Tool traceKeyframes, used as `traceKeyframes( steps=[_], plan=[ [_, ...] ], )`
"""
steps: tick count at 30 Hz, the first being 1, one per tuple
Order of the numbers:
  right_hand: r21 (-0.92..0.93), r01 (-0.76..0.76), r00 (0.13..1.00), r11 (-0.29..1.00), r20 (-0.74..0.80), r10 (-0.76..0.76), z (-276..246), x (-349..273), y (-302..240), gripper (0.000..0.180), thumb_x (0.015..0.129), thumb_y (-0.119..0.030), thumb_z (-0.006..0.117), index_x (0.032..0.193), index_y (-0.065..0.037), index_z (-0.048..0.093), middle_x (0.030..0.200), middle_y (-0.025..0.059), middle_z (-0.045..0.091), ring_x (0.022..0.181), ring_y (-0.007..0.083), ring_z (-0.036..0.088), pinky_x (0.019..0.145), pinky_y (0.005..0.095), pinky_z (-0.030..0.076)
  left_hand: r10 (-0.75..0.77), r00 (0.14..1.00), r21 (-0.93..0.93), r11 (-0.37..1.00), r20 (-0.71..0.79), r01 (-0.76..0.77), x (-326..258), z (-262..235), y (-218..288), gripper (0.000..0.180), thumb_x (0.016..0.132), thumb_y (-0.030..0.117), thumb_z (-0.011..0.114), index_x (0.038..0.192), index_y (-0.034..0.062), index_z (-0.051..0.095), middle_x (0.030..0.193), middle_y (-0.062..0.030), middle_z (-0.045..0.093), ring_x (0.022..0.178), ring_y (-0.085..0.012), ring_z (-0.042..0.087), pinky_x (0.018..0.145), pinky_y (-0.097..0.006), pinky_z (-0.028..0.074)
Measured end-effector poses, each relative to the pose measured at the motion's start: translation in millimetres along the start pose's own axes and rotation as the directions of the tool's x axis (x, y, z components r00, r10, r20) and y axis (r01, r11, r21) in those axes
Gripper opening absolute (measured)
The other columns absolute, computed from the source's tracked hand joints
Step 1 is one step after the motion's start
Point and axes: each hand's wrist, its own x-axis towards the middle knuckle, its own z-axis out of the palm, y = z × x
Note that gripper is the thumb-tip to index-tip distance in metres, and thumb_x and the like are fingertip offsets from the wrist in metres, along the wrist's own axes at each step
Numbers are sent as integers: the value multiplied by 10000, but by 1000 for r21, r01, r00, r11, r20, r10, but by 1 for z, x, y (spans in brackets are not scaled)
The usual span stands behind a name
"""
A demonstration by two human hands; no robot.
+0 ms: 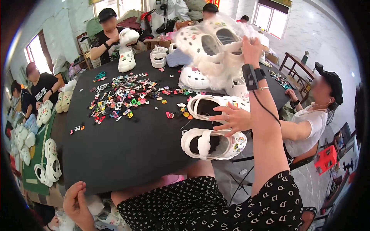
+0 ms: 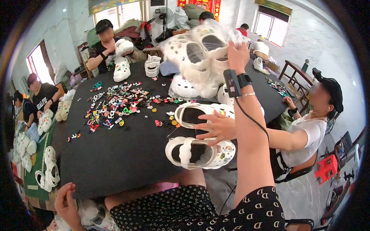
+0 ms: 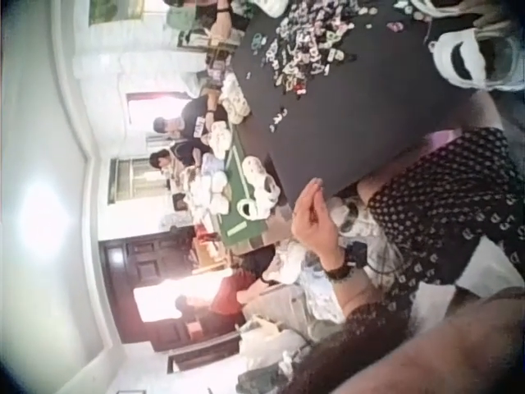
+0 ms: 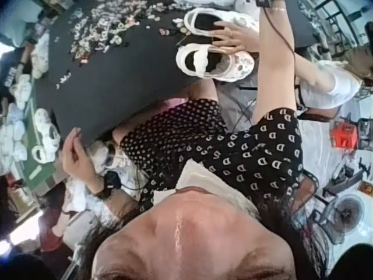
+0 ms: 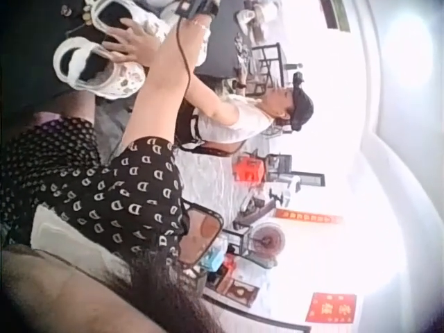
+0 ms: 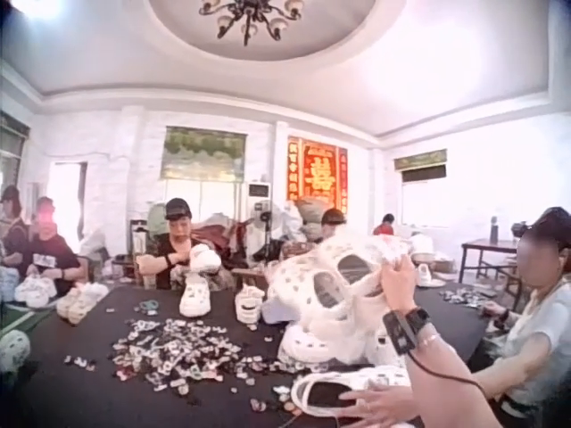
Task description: Apply decorative charms to the holes of white clog-style shoes.
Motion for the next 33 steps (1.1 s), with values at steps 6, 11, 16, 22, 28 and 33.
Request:
traceKeyframes(
  steps=[6, 11, 16, 22, 28, 33],
  plan=[
    [-419, -108, 833, 902, 457, 312, -6, 3, 106, 490, 774, -397, 717, 899, 71, 638, 819, 167, 718, 728, 260, 708, 645, 325, 545, 273, 870, -31, 958, 411, -286, 7, 93, 14, 318, 778, 107, 737, 1079, 29, 675, 1127, -173, 671, 1067, -347, 634, 929, -412, 494],
    [-300, -242, 736, 923, 563, 377, -18, 8, 95, 390, 786, -324, 742, 813, 52, 641, 733, 102, 706, 606, 129, 673, 556, 276, 520, 608, 554, -220, 762, 569, -609, 4, 218, 91, 737, 709, 310, 814, 1347, 83, 525, 1505, -198, 359, 1416, -422, 279, 1118, -576, 268],
    [-283, -40, 780, 958, 590, 207, -21, -8, 81, 434, 788, -322, 740, 891, 76, 601, 700, 106, 684, 604, 159, 664, 563, 310, 520, 611, 547, -118, 721, 573, -682, 17, 334, 106, 738, 738, 282, 787, 1379, 78, 481, 1447, -196, 432, 1361, -421, 372, 1085, -593, 319],
    [-352, 74, 634, 933, 739, 229, -35, 1, 71, 414, 796, -318, 730, 883, 73, 627, 712, 115, 681, 603, 168, 669, 559, 313, 531, 460, 470, -70, 766, 753, -639, 70, 361, 86, 227, 777, 63, 631, 1003, 40, 619, 1002, -146, 654, 1003, -309, 645, 762, -431, 541],
    [-360, 240, 392, 901, 885, 250, -41, 13, 41, 395, 805, -314, 717, 873, 71, 658, 726, 126, 678, 602, 179, 676, 553, 316, 544, 625, 529, -2, 647, 574, -763, 69, 370, 85, 150, 838, 82, 532, 848, 24, 671, 824, -165, 680, 878, -299, 662, 731, -431, 545],
    [-417, 323, 427, 850, 865, 262, -56, 13, 21, 439, 789, -339, 748, 976, 44, 644, 792, 135, 675, 614, 187, 672, 537, 325, 542, 450, 596, 197, 665, 665, -721, 80, 307, 78, 126, 831, 56, 523, 865, -8, 626, 838, -205, 656, 863, -366, 646, 729, -455, 552]
  ],
)
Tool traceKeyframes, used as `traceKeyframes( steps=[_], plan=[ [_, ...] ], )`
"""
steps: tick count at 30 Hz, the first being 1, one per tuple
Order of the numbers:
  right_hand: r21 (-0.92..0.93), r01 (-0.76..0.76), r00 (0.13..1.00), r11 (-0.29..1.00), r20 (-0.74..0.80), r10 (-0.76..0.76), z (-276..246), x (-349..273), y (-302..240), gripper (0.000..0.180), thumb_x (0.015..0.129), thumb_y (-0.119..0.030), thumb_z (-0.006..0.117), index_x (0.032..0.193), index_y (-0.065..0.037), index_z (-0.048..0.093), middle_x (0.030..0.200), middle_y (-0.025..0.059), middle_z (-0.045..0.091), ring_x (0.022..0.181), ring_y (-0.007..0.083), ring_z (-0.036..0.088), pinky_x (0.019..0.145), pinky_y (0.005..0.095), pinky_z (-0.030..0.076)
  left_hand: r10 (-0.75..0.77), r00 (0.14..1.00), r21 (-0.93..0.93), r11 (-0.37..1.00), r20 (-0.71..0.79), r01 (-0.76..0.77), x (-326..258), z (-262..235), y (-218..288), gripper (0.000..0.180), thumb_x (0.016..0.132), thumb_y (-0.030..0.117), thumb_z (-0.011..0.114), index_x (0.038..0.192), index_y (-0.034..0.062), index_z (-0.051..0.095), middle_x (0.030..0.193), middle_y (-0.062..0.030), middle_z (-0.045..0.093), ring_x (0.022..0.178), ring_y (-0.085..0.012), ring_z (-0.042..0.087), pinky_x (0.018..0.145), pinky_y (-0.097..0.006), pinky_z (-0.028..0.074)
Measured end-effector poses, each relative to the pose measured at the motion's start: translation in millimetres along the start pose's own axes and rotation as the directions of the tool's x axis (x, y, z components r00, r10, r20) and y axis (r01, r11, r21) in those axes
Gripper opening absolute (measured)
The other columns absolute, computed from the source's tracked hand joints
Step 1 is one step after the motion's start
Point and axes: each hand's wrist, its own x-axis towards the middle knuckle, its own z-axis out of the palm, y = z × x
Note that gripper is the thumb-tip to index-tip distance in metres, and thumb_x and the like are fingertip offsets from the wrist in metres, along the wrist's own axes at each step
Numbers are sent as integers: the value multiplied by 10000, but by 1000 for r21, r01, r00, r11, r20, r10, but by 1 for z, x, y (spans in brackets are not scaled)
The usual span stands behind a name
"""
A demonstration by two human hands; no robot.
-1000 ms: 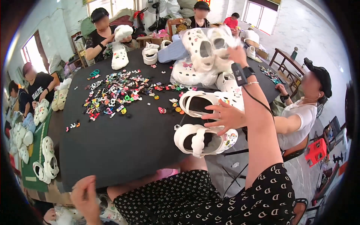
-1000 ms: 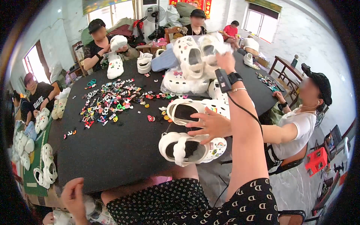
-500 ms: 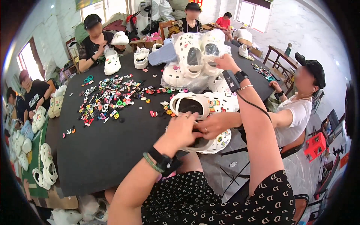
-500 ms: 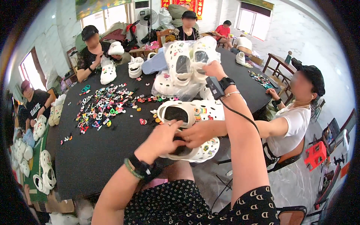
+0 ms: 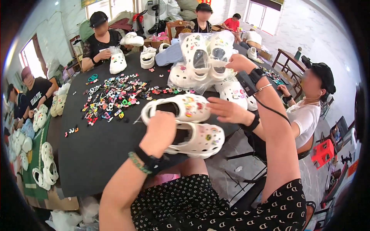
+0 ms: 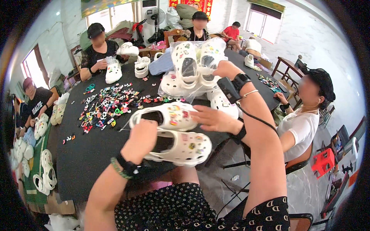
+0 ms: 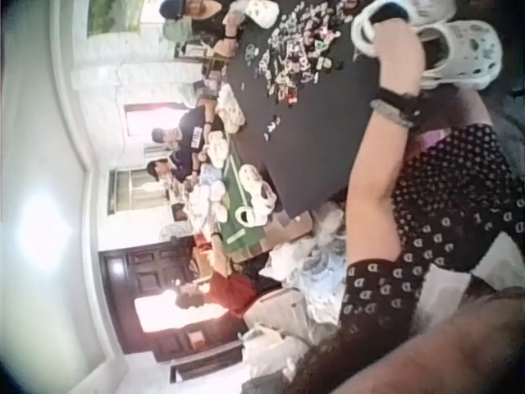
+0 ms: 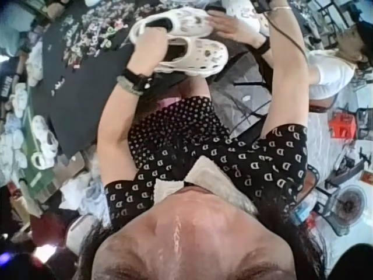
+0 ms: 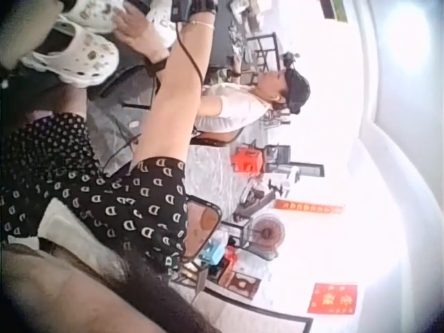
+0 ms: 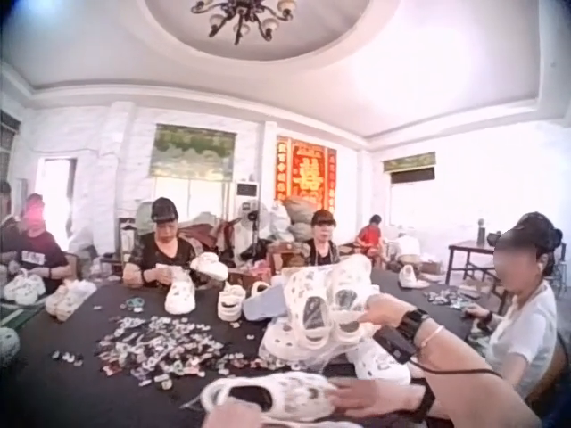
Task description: Apply decorative charms to the holes of white clog-style shoes.
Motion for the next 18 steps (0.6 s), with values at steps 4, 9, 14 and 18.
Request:
traceKeyframes(
  steps=[4, 9, 14, 18],
  plan=[
    [-208, 136, 949, 969, -253, -187, -13, -13, 6, 464, 755, -330, 720, 1053, 18, 641, 996, 201, 678, 923, 336, 651, 809, 412, 514, -118, 993, 79, 990, 13, 116, -55, -27, -73, 136, 760, -9, 584, 895, 6, 583, 844, -212, 646, 836, -395, 638, 727, -495, 526],
    [-106, 380, 790, 919, -480, -382, -9, -52, -62, 361, 812, -227, 678, 1073, 11, 604, 1049, 225, 629, 1000, 390, 611, 874, 430, 475, -426, 904, 229, 883, 22, 411, -155, -72, -148, 125, 757, -20, 610, 873, -13, 563, 823, -236, 629, 873, -430, 607, 746, -504, 490],
    [66, 586, 721, 807, -497, -483, 16, -97, -139, 267, 832, -143, 678, 1050, -10, 599, 1067, 171, 618, 1016, 369, 603, 882, 408, 474, -568, 822, 327, 770, -41, 548, -238, -101, -192, 79, 757, -13, 582, 833, 5, 588, 808, -217, 634, 817, -406, 621, 742, -496, 502],
    [149, 661, 725, 736, -382, -573, 54, -98, -152, 256, 818, -129, 686, 1026, -6, 601, 1077, 171, 611, 1002, 365, 597, 878, 397, 475, -689, 718, 346, 654, -96, 673, -272, -118, -210, 80, 750, -4, 616, 828, 9, 626, 831, -233, 643, 855, -444, 624, 748, -514, 516]
  ],
)
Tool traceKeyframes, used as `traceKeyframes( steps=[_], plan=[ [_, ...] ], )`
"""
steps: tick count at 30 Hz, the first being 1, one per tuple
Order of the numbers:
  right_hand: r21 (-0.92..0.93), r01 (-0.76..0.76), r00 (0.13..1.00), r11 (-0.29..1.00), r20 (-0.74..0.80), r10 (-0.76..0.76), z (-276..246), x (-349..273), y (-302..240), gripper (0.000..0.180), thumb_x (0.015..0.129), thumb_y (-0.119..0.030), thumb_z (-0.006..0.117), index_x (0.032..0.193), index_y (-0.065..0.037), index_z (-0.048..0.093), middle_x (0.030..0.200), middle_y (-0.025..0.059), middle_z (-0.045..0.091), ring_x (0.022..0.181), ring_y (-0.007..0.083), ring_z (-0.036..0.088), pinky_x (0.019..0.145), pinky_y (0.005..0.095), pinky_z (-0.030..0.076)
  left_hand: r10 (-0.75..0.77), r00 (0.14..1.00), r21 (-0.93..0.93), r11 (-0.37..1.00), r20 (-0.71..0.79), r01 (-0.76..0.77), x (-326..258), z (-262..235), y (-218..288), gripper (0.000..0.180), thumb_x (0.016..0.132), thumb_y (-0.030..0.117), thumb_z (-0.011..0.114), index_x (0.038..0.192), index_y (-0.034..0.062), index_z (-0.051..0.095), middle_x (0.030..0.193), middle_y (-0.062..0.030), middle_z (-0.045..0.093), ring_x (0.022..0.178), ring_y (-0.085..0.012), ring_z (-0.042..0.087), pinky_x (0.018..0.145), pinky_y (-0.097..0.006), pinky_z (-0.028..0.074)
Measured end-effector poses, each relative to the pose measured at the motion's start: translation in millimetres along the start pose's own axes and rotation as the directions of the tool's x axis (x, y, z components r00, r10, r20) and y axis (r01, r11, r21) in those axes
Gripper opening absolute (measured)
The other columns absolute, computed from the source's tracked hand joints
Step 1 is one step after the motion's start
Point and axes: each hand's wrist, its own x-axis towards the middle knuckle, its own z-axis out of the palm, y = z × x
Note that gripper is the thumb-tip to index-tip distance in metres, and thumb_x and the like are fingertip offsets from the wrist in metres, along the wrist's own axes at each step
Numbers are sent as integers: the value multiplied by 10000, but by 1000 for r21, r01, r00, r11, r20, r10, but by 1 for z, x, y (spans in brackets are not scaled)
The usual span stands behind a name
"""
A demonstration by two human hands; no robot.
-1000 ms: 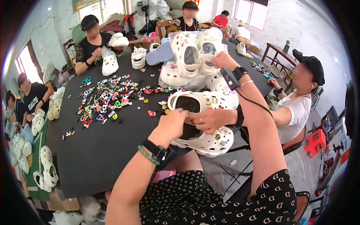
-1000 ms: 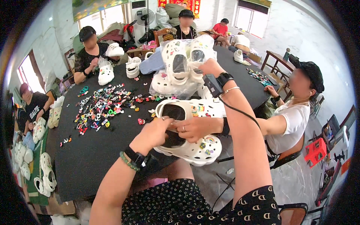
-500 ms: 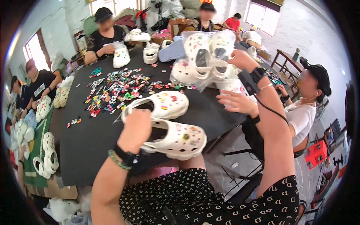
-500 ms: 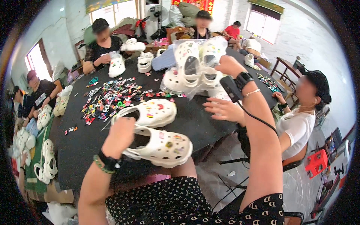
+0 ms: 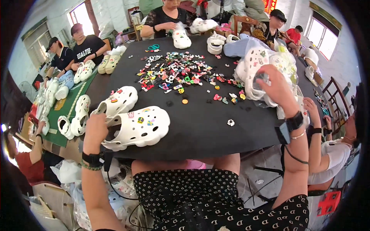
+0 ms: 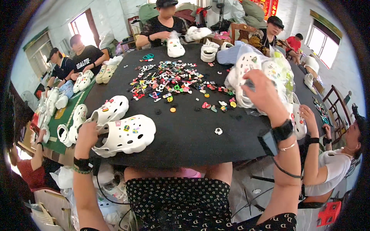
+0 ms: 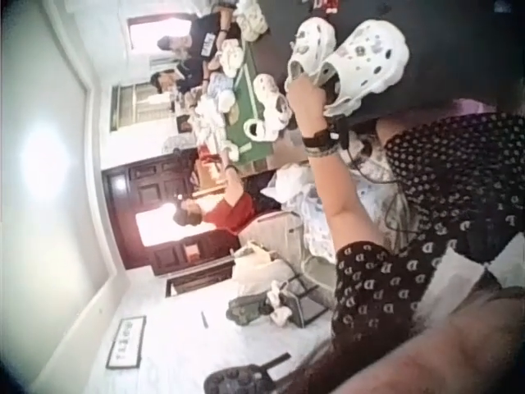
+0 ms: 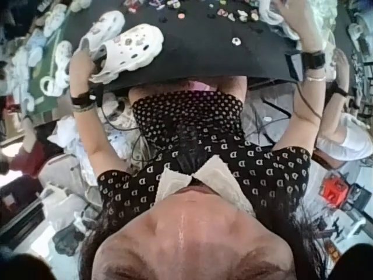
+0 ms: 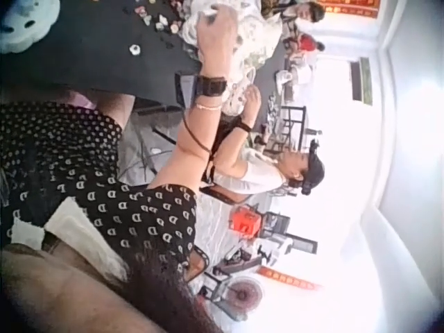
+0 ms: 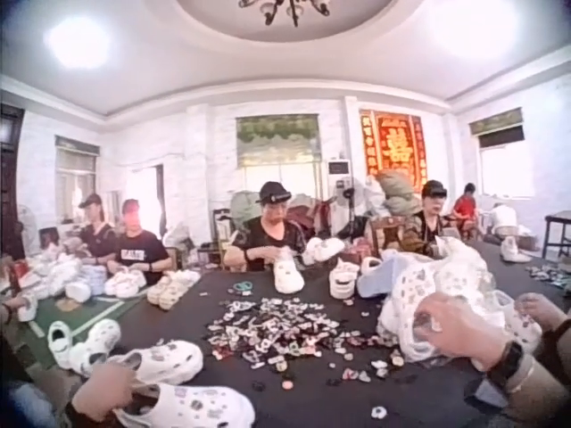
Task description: Apply decorative charms to the holes of white clog-style shoes.
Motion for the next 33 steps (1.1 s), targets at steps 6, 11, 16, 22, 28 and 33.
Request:
traceKeyframes(
  steps=[6, 11, 16, 22, 28, 33],
  plan=[
    [-98, 41, 999, 994, 21, -39, 43, -22, 30, 193, 808, -125, 683, 949, -21, 600, 980, 167, 591, 970, 376, 574, 859, 432, 468, -30, 999, 14, 999, 45, 30, -10, -3, 28, 305, 773, 17, 624, 1074, 17, 673, 1015, -220, 651, 1083, -382, 559, 943, -527, 400],
    [27, 5, 980, 1000, 198, -10, 70, -30, 13, 205, 800, -137, 691, 956, -33, 606, 967, 157, 611, 984, 358, 584, 866, 432, 472, 37, 981, -40, 998, -190, -45, -22, -14, 67, 189, 836, 40, 588, 1011, -22, 621, 1078, -239, 597, 1070, -408, 533, 917, -501, 412],
    [89, 29, 927, 996, 369, -60, 112, -29, 8, 224, 777, -125, 734, 963, -50, 635, 947, 145, 620, 840, 310, 629, 780, 410, 504, -194, 923, -242, 963, -332, 115, -40, -26, 84, 226, 854, 57, 632, 1016, -45, 512, 1178, -278, 488, 1023, -436, 522, 898, -507, 413],
    [91, -1, 919, 996, 392, -35, 164, 2, 11, 208, 801, -158, 706, 963, -50, 633, 950, 140, 644, 946, 331, 621, 859, 420, 489, -36, 788, -16, 999, -614, 33, -48, -41, 91, 271, 856, 82, 662, 1050, -28, 509, 1117, -239, 505, 992, -401, 536, 887, -478, 417],
    [171, -20, 929, 985, 369, -45, 226, 63, 4, 210, 800, -152, 700, 961, -30, 640, 944, 162, 662, 962, 344, 623, 848, 428, 494, -116, 976, -490, 872, -186, 10, -55, -17, 90, 231, 882, 178, 678, 1004, 2, 593, 925, -167, 591, 884, -352, 559, 776, -438, 443],
    [59, -37, 937, 998, 348, 14, 258, 88, 3, 225, 815, -163, 704, 972, -24, 623, 998, 178, 649, 1006, 353, 615, 873, 436, 494, -110, 963, -440, 898, -245, -9, -34, -8, 90, 275, 880, 208, 691, 1014, -6, 582, 823, -170, 585, 780, -336, 556, 710, -446, 438]
  ],
)
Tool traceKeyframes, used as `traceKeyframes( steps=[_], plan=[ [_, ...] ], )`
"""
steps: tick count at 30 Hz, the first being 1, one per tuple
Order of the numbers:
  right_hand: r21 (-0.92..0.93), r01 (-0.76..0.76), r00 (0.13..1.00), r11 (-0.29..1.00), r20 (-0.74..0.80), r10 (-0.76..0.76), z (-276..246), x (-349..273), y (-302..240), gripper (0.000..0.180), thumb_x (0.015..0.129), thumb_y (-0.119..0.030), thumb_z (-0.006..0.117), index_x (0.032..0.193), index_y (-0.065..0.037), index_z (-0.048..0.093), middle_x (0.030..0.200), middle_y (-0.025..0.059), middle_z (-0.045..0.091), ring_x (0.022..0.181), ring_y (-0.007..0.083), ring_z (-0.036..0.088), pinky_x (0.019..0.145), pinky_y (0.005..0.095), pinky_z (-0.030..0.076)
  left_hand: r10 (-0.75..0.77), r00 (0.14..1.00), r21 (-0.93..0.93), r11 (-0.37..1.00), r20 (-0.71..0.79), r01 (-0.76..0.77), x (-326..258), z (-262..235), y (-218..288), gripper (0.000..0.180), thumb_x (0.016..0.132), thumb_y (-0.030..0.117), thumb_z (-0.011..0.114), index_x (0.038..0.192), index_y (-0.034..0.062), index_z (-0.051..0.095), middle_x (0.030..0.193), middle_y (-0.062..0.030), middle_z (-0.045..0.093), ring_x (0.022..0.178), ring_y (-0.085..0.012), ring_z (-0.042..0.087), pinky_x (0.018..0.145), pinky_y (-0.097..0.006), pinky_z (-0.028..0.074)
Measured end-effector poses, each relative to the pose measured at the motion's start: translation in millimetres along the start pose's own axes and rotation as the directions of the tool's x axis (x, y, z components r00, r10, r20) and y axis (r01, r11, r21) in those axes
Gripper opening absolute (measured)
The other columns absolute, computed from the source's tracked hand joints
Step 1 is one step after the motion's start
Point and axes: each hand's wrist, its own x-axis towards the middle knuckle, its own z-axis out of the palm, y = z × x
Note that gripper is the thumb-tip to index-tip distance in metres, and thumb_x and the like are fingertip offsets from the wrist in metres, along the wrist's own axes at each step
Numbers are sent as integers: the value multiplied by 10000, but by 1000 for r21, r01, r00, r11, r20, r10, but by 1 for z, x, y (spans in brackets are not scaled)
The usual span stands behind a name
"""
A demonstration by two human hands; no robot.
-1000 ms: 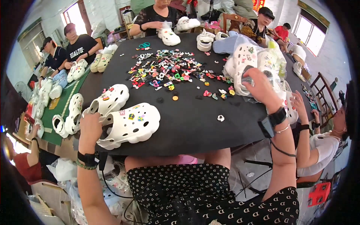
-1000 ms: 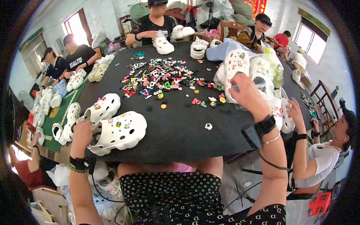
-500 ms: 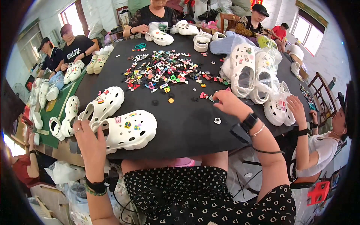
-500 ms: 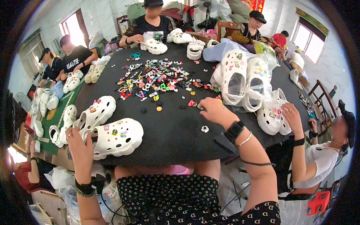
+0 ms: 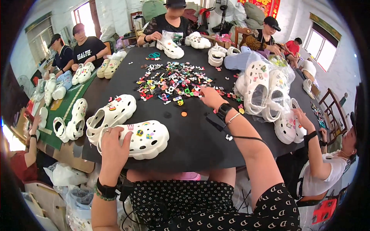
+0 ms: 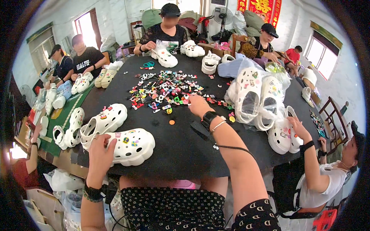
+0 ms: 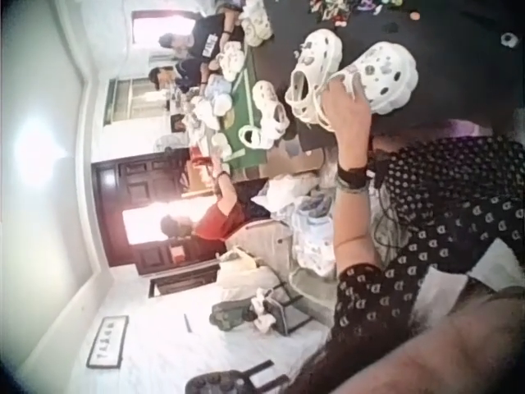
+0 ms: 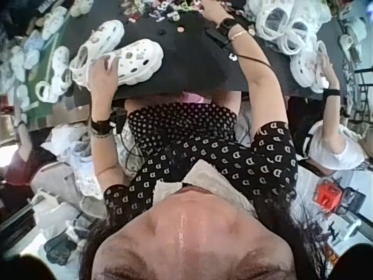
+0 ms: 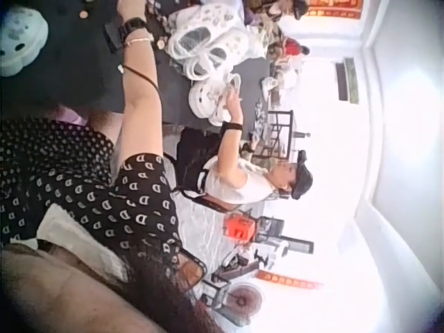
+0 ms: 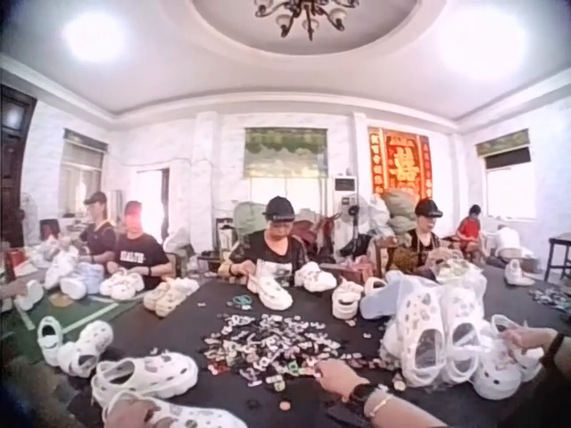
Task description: Apply decorative charms to the holes of white clog-style shoes.
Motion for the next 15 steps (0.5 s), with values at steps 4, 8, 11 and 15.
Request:
traceKeyframes(
  steps=[4, 8, 11, 15],
  plan=[
    [-143, -18, 999, 990, -53, 10, 17, 15, 5, 355, 819, -209, 729, 1076, -3, 597, 1040, 200, 625, 1044, 360, 598, 909, 441, 490, -225, 961, -120, 962, 158, 245, 8, 1, 0, 305, 917, 252, 668, 995, -8, 528, 704, -123, 579, 631, -249, 558, 608, -367, 449],
    [-192, -166, 985, 967, 6, 171, 29, 15, 1, 402, 821, -281, 754, 1070, 8, 627, 1118, 212, 584, 1073, 383, 575, 936, 453, 488, -334, 933, -207, 912, 130, 355, 4, 22, -27, 335, 933, 292, 654, 924, -18, 528, 666, -102, 568, 614, -195, 551, 594, -348, 442],
    [-123, -133, 990, 983, 30, 138, 24, 12, 1, 336, 829, -255, 743, 1027, -2, 644, 1100, 203, 594, 1071, 376, 577, 926, 449, 492, -399, 897, -377, 813, 191, 443, 6, 27, -44, 437, 921, 367, 658, 828, -39, 527, 664, -143, 554, 606, -210, 520, 592, -384, 433],
    [-105, -10, 1000, 994, 21, 13, 29, 3, 14, 257, 808, -197, 738, 964, -18, 637, 1016, 193, 625, 991, 371, 602, 864, 465, 496, -373, 855, -185, 870, 361, 458, 18, 13, -29, 527, 871, 431, 701, 731, -53, 544, 652, -153, 532, 607, -180, 440, 582, -388, 410]
  ],
)
